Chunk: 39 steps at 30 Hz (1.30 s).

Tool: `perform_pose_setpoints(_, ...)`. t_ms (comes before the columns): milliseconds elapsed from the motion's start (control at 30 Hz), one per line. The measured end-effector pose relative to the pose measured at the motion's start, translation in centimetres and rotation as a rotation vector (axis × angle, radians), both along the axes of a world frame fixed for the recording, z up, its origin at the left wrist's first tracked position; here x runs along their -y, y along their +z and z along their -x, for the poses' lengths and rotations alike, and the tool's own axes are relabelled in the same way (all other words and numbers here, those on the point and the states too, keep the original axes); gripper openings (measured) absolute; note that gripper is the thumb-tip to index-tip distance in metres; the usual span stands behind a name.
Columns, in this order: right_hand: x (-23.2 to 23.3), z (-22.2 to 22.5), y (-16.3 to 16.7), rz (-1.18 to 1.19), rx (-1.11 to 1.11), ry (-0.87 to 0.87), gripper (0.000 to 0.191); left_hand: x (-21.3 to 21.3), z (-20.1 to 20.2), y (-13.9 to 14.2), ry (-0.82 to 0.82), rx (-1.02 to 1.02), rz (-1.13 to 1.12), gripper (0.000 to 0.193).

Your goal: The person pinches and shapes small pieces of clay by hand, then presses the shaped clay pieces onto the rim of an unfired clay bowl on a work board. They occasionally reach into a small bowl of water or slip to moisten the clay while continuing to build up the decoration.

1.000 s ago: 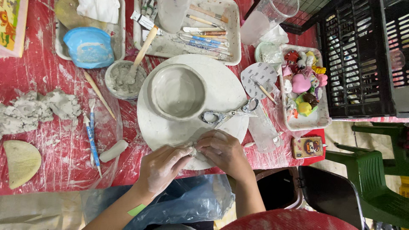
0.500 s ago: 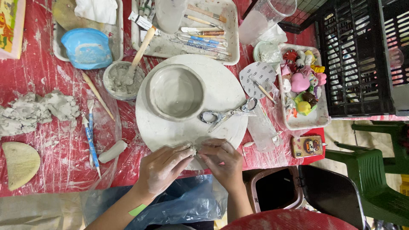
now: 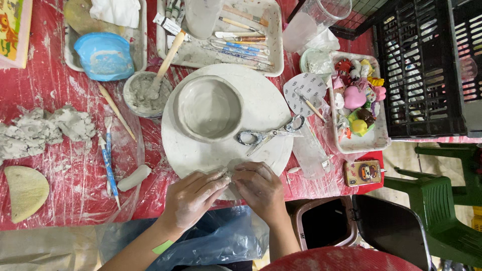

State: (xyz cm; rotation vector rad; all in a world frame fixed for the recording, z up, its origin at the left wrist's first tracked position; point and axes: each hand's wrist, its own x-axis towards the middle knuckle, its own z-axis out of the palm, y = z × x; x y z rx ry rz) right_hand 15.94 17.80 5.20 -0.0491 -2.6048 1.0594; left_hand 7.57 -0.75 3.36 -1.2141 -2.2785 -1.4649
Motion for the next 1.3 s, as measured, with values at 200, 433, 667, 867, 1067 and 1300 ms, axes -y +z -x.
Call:
perform_pose_setpoints(200, -3.2, -2.9, -2.0, 0.292, 0.045, -0.228, 0.020, 0.1, -0.4, -0.9, 0.009, 0.036, -0.005, 0.043)
perform_pose_setpoints(433, -4.2, -5.9, -4.4, 0.379, -0.077, -0.334, 0.017, 2.1, -0.4, -1.4, 0.001, 0.154, -0.042, 0.049)
perform_pose_setpoints(667, -2.2, -2.4, -1.1, -0.122, -0.012, -0.302, 0.019, 3.0, 0.2, -0.8, -0.002, -0.092, 0.072, 0.043)
perform_pose_setpoints(867, -1.7, 1.8, 1.8, -0.238, 0.069, -0.133, 0.018, 0.5, 0.0, -0.9, -0.006, -0.221, 0.213, 0.047)
perform_pose_setpoints(1067, -1.2, 2.3, 1.3, -0.278, 0.071, -0.138, 0.014, 0.5, -0.1, -1.1, 0.015, -0.235, 0.230, 0.051)
perform_pose_setpoints(1300, -1.7, 2.2, 0.3, -0.316, 0.151, -0.049, 0.019, 2.6, 0.5, -0.6, 0.047, -0.172, 0.112, 0.054)
